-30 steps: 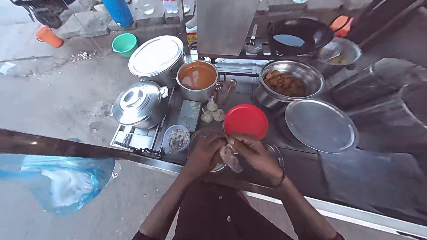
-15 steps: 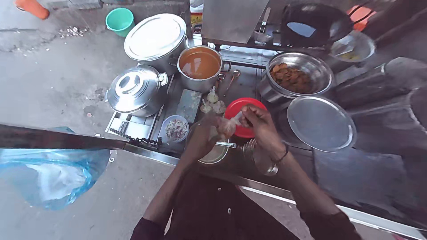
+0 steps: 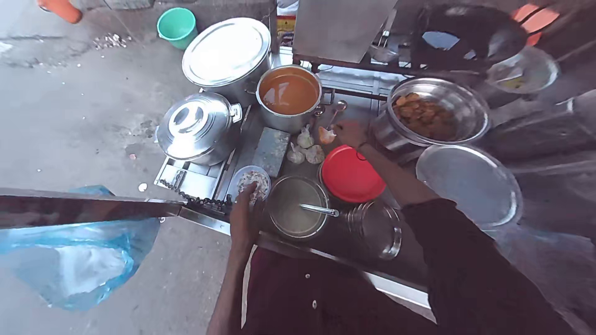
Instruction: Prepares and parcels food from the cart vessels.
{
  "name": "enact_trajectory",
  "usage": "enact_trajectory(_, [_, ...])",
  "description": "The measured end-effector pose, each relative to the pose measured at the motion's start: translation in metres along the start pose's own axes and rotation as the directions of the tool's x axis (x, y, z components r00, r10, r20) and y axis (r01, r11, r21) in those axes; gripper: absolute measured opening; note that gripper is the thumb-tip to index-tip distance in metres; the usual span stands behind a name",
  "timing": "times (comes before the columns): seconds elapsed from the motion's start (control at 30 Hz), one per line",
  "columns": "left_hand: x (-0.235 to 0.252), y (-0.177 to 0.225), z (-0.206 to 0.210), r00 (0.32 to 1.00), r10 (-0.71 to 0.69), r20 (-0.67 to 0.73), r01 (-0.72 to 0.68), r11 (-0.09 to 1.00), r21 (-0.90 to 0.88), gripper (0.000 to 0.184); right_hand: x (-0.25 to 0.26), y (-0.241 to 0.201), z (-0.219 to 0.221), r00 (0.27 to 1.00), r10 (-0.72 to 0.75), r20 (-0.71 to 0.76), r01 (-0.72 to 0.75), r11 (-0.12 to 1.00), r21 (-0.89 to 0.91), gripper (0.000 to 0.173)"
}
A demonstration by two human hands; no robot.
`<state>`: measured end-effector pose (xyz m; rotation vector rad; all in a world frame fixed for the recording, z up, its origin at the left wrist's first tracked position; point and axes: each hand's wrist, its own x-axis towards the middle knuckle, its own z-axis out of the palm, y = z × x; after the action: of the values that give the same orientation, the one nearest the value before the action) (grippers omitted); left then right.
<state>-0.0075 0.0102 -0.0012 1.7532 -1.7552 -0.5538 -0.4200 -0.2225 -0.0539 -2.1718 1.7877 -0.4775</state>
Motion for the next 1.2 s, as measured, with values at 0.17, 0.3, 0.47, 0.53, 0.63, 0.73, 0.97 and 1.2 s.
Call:
enact_trajectory(0.17, [0.001,0.004,0.004,1.0,-0.009,0.009,0.008,0.996,0.093,0.044,0.044,0.002,0.012,0.955,0.291,0.051,-0.295,0.939,0.176,0.051])
enact_trajectory(0.3, [-0.002,0.007,0.005,1.0,-0.026,0.005,0.026,0.997,0.069,0.043,-0.03,-0.106,-0.092,0.961,0.276,-0.007,-0.259,0.911,0.321,0.041])
enact_trajectory(0.47, [-0.001,0.007,0.007,0.999,-0.018,0.034,0.014,0.993,0.12,0.043,-0.069,-0.041,-0.074,0.986,-0.034,-0.164,0.081,0.954,0.29,0.037])
enact_trajectory(0.53, [-0.002,0.005,0.007,0.999,-0.013,0.046,0.007,0.992,0.129,0.043,-0.089,-0.02,-0.073,0.995,-0.094,0.012,0.092,0.986,0.141,0.036])
enact_trajectory(0.63, [-0.002,0.006,0.006,0.997,-0.027,0.072,0.015,0.986,0.169,0.044,-0.129,-0.016,-0.082,0.914,-0.085,0.398,0.124,0.99,-0.073,0.035])
enact_trajectory(0.73, [-0.002,0.005,0.007,0.998,-0.004,0.065,-0.009,0.98,0.198,0.044,-0.184,-0.013,-0.092,0.789,0.015,0.615,0.082,0.988,-0.13,0.036])
enact_trajectory(0.97, [0.0,0.017,0.002,0.983,-0.109,0.145,0.069,0.965,0.253,0.044,-0.32,-0.025,-0.114,0.926,0.3,0.231,-0.3,0.953,-0.036,0.041])
enact_trajectory(1.2, [0.0,0.018,0.003,0.986,-0.094,0.136,0.055,0.963,0.266,0.043,-0.387,-0.065,-0.077,0.685,0.721,-0.101,-0.728,0.681,-0.08,0.05])
